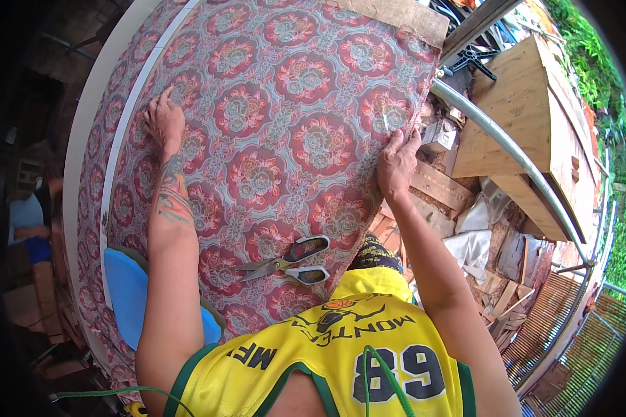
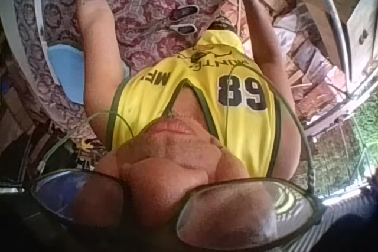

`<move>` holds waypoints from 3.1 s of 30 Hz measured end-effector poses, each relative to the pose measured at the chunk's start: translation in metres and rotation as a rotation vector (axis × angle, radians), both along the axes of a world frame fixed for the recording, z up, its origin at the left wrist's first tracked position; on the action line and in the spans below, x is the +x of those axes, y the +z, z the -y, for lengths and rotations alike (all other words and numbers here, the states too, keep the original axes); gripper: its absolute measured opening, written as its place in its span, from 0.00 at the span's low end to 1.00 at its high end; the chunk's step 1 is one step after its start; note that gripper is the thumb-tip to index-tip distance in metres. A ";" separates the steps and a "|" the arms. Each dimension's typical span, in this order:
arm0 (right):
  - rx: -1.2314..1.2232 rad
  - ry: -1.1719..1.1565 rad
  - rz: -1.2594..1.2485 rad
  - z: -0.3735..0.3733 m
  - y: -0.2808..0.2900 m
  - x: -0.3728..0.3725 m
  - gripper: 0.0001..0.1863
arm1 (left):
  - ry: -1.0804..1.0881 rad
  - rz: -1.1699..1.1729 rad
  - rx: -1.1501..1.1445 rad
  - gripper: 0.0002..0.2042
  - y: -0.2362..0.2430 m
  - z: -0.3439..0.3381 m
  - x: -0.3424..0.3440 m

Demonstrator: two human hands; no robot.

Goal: Measuring and cutting fabric for furniture reupholstery.

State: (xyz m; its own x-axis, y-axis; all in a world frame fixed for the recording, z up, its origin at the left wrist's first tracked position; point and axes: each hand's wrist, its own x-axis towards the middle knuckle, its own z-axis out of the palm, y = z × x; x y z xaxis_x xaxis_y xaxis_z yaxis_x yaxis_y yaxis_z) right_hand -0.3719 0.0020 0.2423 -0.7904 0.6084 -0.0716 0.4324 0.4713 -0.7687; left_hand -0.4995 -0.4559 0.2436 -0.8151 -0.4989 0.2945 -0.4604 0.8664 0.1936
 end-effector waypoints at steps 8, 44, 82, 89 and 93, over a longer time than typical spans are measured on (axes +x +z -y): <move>-0.033 0.008 -0.027 0.002 -0.006 -0.002 0.32 | -0.009 -0.024 0.012 0.18 -0.003 0.006 -0.001; 0.036 0.149 -0.098 -0.008 -0.017 -0.001 0.30 | 0.055 -0.237 0.142 0.14 0.005 -0.253 0.470; 0.581 0.559 -0.362 -0.055 -0.018 -0.079 0.26 | -0.484 -0.225 0.306 0.12 0.002 -0.355 0.505; 0.687 0.500 -0.364 -0.081 -0.010 -0.089 0.24 | 0.345 0.140 1.290 0.31 -0.243 -0.472 0.462; 0.606 0.585 -0.427 -0.038 -0.021 -0.074 0.24 | 0.613 0.057 1.797 0.36 -0.319 -0.459 0.483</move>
